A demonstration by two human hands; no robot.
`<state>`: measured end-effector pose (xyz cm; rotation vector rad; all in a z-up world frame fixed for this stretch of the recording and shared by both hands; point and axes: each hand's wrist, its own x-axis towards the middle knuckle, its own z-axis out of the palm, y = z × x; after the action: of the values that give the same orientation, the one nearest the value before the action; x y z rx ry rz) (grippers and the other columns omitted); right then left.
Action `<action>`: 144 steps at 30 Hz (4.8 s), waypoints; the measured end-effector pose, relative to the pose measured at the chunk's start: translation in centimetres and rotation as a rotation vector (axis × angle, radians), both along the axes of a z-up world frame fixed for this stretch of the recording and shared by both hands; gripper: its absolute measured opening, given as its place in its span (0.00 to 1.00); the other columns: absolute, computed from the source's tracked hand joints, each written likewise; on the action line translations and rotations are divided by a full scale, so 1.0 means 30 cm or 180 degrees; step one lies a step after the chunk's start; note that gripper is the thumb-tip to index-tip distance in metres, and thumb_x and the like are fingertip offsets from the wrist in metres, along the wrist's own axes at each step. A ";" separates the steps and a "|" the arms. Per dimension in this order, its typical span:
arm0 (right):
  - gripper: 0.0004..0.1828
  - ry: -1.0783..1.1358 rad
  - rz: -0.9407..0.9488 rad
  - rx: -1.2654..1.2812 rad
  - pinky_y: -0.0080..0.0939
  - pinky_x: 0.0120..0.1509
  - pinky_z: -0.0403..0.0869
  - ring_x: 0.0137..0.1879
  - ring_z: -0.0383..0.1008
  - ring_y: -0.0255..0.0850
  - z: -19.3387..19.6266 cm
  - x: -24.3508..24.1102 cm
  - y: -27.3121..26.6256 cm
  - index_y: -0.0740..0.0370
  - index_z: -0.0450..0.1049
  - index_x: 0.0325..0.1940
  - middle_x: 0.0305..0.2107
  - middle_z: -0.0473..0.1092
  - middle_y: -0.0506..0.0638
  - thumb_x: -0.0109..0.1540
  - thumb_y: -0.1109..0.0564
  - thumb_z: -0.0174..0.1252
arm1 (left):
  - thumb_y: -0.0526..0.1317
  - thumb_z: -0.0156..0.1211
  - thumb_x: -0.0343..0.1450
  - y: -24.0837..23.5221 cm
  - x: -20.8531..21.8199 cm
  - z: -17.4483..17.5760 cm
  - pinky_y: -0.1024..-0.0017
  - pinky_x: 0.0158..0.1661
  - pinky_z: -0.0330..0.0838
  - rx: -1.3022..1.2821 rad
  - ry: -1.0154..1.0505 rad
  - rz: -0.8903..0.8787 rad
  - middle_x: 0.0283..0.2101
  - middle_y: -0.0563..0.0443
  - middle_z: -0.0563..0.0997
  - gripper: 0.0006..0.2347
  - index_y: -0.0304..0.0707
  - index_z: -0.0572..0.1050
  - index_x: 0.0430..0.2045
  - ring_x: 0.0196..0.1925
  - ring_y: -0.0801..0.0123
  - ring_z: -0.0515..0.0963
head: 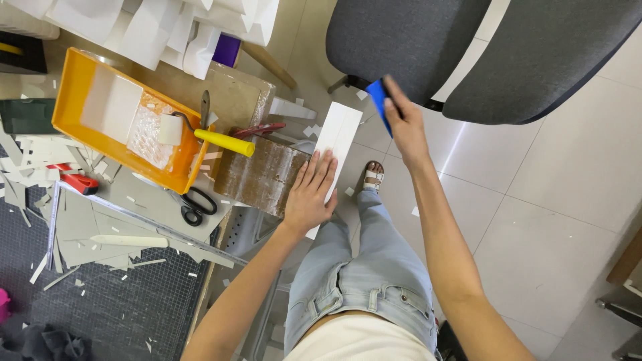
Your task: Smoothing the edges of cardboard strips using a squeegee tool on a workshop table.
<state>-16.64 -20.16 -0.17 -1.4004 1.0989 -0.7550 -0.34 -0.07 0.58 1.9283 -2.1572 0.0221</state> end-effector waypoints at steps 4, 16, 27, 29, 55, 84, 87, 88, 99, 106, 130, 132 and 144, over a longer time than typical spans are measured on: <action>0.14 0.1370 0.0454 0.0740 0.49 0.57 0.73 0.53 0.76 0.52 -0.068 0.017 -0.084 0.33 0.79 0.54 0.44 0.77 0.51 0.66 0.47 0.54 | 0.43 0.53 0.69 -0.002 0.003 0.002 0.62 0.71 0.48 0.0080 0.0016 0.0013 0.73 0.48 0.61 0.28 0.41 0.62 0.68 0.74 0.56 0.59; 0.20 0.0869 0.0087 0.0439 0.63 0.68 0.65 0.65 0.65 0.65 -0.138 0.090 0.025 0.50 0.71 0.65 0.58 0.70 0.62 0.71 0.50 0.43 | 0.43 0.53 0.69 -0.001 -0.005 0.001 0.62 0.71 0.50 0.0092 0.0011 0.0032 0.72 0.47 0.62 0.28 0.41 0.63 0.67 0.74 0.57 0.60; 0.15 0.1146 0.0057 0.0660 0.50 0.47 0.74 0.44 0.76 0.50 -0.195 0.015 -0.092 0.44 0.79 0.54 0.39 0.77 0.54 0.69 0.45 0.51 | 0.42 0.53 0.69 -0.004 -0.002 0.007 0.62 0.71 0.49 0.0108 0.0096 0.0042 0.73 0.47 0.61 0.28 0.41 0.62 0.68 0.74 0.56 0.58; 0.15 0.1053 -0.0030 0.0707 0.45 0.39 0.75 0.36 0.76 0.45 -0.249 0.028 -0.079 0.46 0.80 0.53 0.34 0.77 0.54 0.69 0.43 0.53 | 0.42 0.53 0.69 0.009 -0.004 0.006 0.62 0.71 0.49 0.0147 0.0099 0.0050 0.73 0.47 0.60 0.28 0.41 0.62 0.68 0.74 0.56 0.57; 0.11 -0.0424 0.1424 0.0879 0.40 0.49 0.76 0.37 0.80 0.39 0.015 -0.104 0.734 0.61 0.80 0.32 0.28 0.80 0.51 0.49 0.67 0.72 | 0.47 0.62 0.74 0.021 0.032 -0.115 0.62 0.70 0.55 -0.0510 0.1205 -0.0043 0.69 0.50 0.67 0.22 0.44 0.70 0.62 0.72 0.62 0.63; 0.22 0.2562 0.0243 -0.3152 0.51 0.50 0.56 0.43 0.64 0.43 -0.076 0.078 0.677 0.38 0.69 0.68 0.36 0.63 0.45 0.69 0.53 0.56 | 0.55 0.64 0.64 0.368 0.067 -0.097 0.36 0.68 0.27 -0.0040 0.1176 0.0488 0.75 0.58 0.58 0.45 0.44 0.44 0.74 0.77 0.70 0.53; 0.22 0.2644 0.0538 -0.3360 0.51 0.53 0.56 0.41 0.65 0.39 -0.126 0.051 0.817 0.31 0.69 0.67 0.35 0.63 0.42 0.69 0.50 0.51 | 0.44 0.71 0.65 0.374 0.068 -0.080 0.35 0.69 0.28 0.0362 0.1620 0.0569 0.76 0.56 0.54 0.48 0.41 0.39 0.75 0.77 0.68 0.52; 0.23 0.2701 0.0656 -0.3456 0.48 0.54 0.55 0.42 0.64 0.37 -0.138 0.038 0.846 0.29 0.67 0.68 0.36 0.64 0.40 0.69 0.49 0.48 | 0.41 0.72 0.65 0.375 0.064 -0.075 0.35 0.69 0.28 0.0570 0.1740 0.0589 0.76 0.53 0.53 0.48 0.41 0.38 0.75 0.77 0.67 0.50; 0.21 0.2548 0.0277 -0.3519 0.46 0.52 0.54 0.40 0.63 0.39 -0.072 0.104 0.760 0.36 0.70 0.67 0.35 0.63 0.44 0.70 0.53 0.48 | 0.48 0.70 0.64 0.365 0.075 -0.086 0.38 0.69 0.28 0.0347 0.1720 0.0580 0.77 0.54 0.52 0.50 0.38 0.35 0.74 0.77 0.68 0.51; 0.23 0.2697 0.0439 -0.3633 0.47 0.54 0.53 0.41 0.64 0.37 -0.181 0.040 0.837 0.31 0.70 0.66 0.36 0.65 0.41 0.69 0.55 0.49 | 0.54 0.68 0.62 0.377 0.067 -0.094 0.35 0.69 0.30 0.0405 0.1753 0.0577 0.76 0.55 0.54 0.52 0.38 0.36 0.74 0.77 0.68 0.52; 0.21 0.2828 -0.0442 -0.4083 0.43 0.49 0.53 0.38 0.62 0.37 -0.094 0.102 0.406 0.40 0.71 0.67 0.35 0.64 0.44 0.70 0.57 0.50 | 0.45 0.60 0.73 0.405 -0.229 -0.261 0.49 0.64 0.60 0.0131 0.3426 0.2272 0.69 0.16 0.50 0.45 0.20 0.28 0.69 0.68 0.35 0.61; 0.22 0.2838 -0.0312 -0.3785 0.48 0.51 0.55 0.40 0.64 0.39 -0.118 0.089 0.502 0.37 0.71 0.66 0.35 0.65 0.45 0.69 0.57 0.51 | 0.41 0.60 0.73 0.373 -0.230 -0.256 0.54 0.57 0.68 0.0112 0.3362 0.2330 0.59 0.26 0.64 0.31 0.25 0.46 0.63 0.60 0.43 0.71; 0.24 0.2883 -0.0283 -0.3395 0.51 0.53 0.57 0.44 0.65 0.42 -0.137 0.103 0.424 0.37 0.69 0.68 0.38 0.65 0.46 0.68 0.56 0.54 | 0.36 0.59 0.72 0.378 -0.197 -0.307 0.58 0.44 0.80 0.0526 0.2961 0.2401 0.45 0.44 0.78 0.13 0.40 0.67 0.50 0.47 0.51 0.82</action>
<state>-13.55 -7.44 -4.29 -2.7864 1.5122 -0.8204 -6.24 11.29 -8.63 2.1010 -0.8225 -0.7603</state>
